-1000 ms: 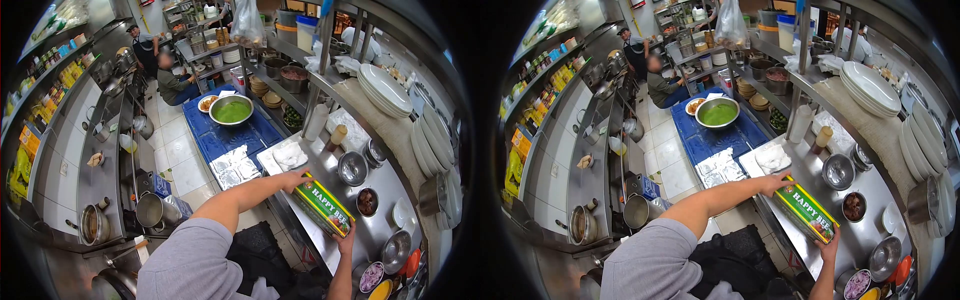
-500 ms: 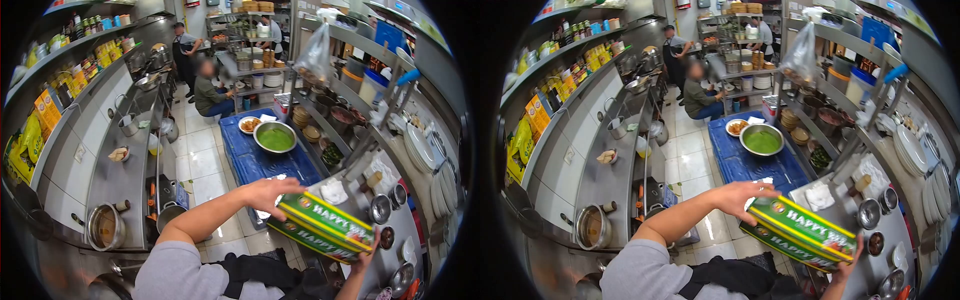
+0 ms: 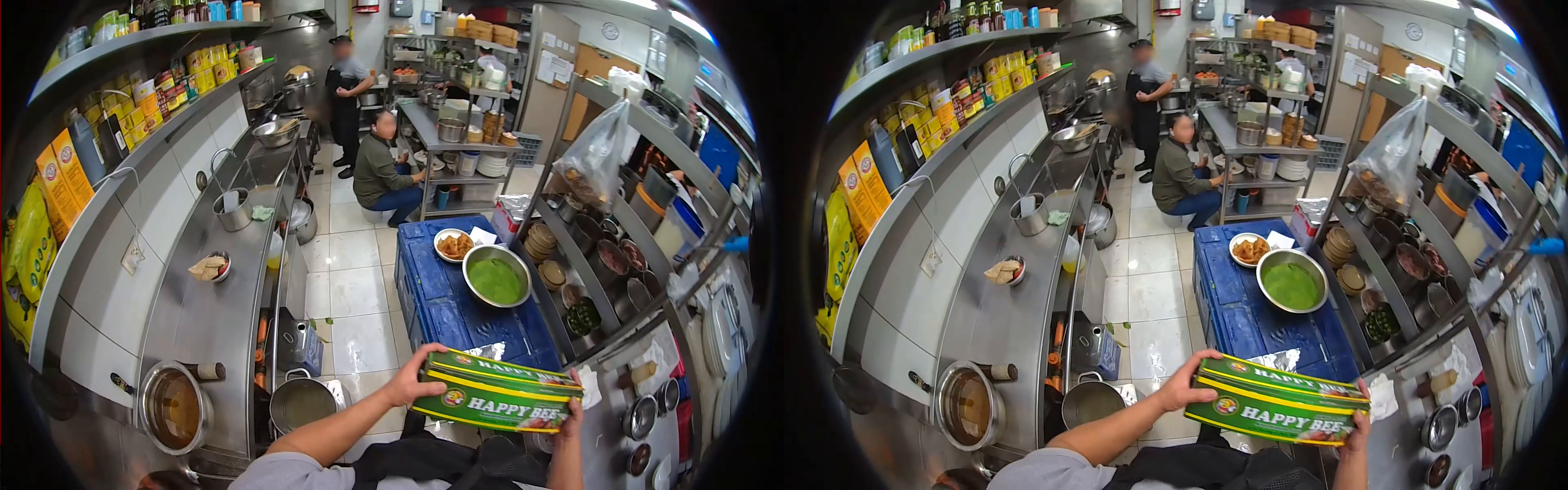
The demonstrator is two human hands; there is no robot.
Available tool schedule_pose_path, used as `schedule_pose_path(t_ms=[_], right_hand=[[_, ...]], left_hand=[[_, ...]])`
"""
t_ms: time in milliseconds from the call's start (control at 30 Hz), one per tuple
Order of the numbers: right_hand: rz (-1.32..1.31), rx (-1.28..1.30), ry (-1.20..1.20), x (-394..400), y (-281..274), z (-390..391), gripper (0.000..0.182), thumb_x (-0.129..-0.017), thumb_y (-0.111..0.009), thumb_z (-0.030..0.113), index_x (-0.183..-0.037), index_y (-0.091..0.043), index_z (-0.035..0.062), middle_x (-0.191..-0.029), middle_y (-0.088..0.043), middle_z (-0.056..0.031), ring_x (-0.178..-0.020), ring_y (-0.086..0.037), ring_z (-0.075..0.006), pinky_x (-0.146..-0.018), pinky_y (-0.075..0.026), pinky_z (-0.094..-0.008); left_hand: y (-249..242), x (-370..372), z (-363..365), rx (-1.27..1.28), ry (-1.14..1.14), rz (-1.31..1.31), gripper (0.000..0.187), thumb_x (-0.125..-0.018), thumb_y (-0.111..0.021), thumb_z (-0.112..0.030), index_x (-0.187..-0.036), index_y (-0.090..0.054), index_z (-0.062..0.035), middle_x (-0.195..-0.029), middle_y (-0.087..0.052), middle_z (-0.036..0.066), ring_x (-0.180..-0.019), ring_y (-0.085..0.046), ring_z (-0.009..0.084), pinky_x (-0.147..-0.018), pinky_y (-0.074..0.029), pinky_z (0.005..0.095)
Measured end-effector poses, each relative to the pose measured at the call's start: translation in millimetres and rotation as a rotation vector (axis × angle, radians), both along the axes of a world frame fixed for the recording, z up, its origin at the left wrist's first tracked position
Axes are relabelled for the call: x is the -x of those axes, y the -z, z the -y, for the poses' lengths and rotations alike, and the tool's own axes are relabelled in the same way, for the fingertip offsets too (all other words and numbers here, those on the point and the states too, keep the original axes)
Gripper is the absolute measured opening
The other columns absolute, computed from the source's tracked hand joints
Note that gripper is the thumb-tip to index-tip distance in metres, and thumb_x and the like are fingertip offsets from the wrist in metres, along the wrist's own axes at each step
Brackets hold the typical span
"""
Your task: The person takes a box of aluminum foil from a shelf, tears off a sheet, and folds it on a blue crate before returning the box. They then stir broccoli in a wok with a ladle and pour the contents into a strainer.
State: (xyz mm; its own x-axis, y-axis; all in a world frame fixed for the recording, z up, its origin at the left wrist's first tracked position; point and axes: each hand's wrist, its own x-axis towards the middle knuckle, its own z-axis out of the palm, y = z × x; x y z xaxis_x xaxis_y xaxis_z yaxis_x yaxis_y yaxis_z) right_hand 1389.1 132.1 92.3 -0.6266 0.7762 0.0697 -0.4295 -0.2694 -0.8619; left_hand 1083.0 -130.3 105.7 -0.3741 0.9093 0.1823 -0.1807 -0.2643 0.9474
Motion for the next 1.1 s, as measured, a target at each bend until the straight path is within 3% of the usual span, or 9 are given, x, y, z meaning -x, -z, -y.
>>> schedule_pose_path(t_ms=[267,467,600,667,733,800,833,967,1100], right_hand=[[-0.104,0.044,-0.487,244,-25,-38,0.107,-0.070,-0.085,0.040,-0.154,-0.028,0.0082,-0.132,-0.055,-0.0141,-0.122,-0.055,-0.0265,-0.108,-0.042,-0.0385],[-0.129,-0.023,-0.793,375,-43,-72,0.134,-0.065,-0.087,0.056,-0.160,-0.004,0.0136,-0.152,-0.039,-0.0169,-0.137,-0.043,-0.0293,-0.113,-0.031,-0.0401],[0.260,-0.333,-0.759,444,8,-131,0.118,-0.076,-0.077,0.059,-0.160,-0.005,0.0188,-0.154,-0.035,-0.0189,-0.139,-0.040,-0.0308,-0.113,-0.032,-0.0444],[0.620,-0.447,-0.685,445,111,-187,0.107,-0.082,-0.078,0.044,-0.160,-0.010,0.0156,-0.146,-0.046,-0.0187,-0.129,-0.049,-0.0260,-0.107,-0.039,-0.0408],[1.170,-0.505,-0.708,404,203,-226,0.102,-0.082,-0.079,0.040,-0.157,-0.018,0.0089,-0.153,-0.038,-0.0229,-0.138,-0.043,-0.0320,-0.110,-0.038,-0.0424],[1.559,-0.452,-0.739,329,269,-233,0.096,-0.083,-0.076,0.039,-0.156,-0.023,0.0071,-0.143,-0.051,-0.0223,-0.131,-0.051,-0.0334,-0.109,-0.039,-0.0410],[1.643,-0.519,-1.040,297,297,-246,0.092,-0.083,-0.075,0.037,-0.155,-0.025,0.0077,-0.134,-0.060,-0.0189,-0.127,-0.055,-0.0336,-0.106,-0.041,-0.0408],[1.599,0.169,-0.697,291,240,-177,0.090,-0.085,-0.076,0.036,-0.156,-0.025,0.0109,-0.125,-0.064,-0.0167,-0.113,-0.061,-0.0310,-0.092,-0.047,-0.0408],[1.317,0.194,-0.461,390,212,-169,0.088,-0.086,-0.076,0.035,-0.156,-0.026,0.0142,-0.117,-0.068,-0.0144,-0.100,-0.068,-0.0285,-0.077,-0.053,-0.0409]], left_hand=[[-99,137,43,0.033,-0.508,-0.182,0.080,-0.065,-0.086,-0.023,-0.134,-0.047,-0.0107,-0.120,-0.057,0.007,-0.110,-0.057,0.0195,-0.098,-0.044,0.0319],[-126,223,72,-0.110,-0.740,-0.170,0.084,-0.060,-0.088,-0.025,-0.130,-0.047,-0.0048,-0.116,-0.058,0.009,-0.107,-0.058,0.0205,-0.096,-0.045,0.0331],[-127,295,89,-0.258,-0.939,-0.244,0.088,-0.060,-0.090,-0.028,-0.130,-0.044,-0.0029,-0.121,-0.056,0.013,-0.111,-0.058,0.0240,-0.098,-0.046,0.0352],[-130,342,98,-0.323,-0.980,-0.257,0.090,-0.060,-0.091,-0.029,-0.131,-0.043,-0.0027,-0.123,-0.055,0.015,-0.113,-0.057,0.0254,-0.099,-0.046,0.0361],[-133,394,107,-0.364,-1.037,-0.266,0.093,-0.061,-0.092,-0.031,-0.133,-0.040,-0.0037,-0.125,-0.054,0.016,-0.116,-0.056,0.0268,-0.101,-0.046,0.0374],[-145,446,101,-0.401,-1.045,-0.292,0.094,-0.062,-0.092,-0.032,-0.134,-0.038,-0.0041,-0.125,-0.054,0.018,-0.116,-0.056,0.0276,-0.100,-0.046,0.0378],[-152,473,95,-0.424,-1.043,-0.299,0.093,-0.062,-0.092,-0.031,-0.133,-0.038,-0.0041,-0.125,-0.054,0.018,-0.116,-0.057,0.0277,-0.100,-0.047,0.0377],[-165,579,56,-0.477,-0.956,-0.315,0.092,-0.064,-0.091,-0.029,-0.135,-0.038,-0.0034,-0.127,-0.054,0.019,-0.116,-0.057,0.0281,-0.099,-0.048,0.0375],[-164,668,-28,-0.573,-0.822,-0.222,0.092,-0.064,-0.091,-0.027,-0.135,-0.039,-0.0024,-0.126,-0.055,0.018,-0.115,-0.058,0.0276,-0.099,-0.048,0.0373]])
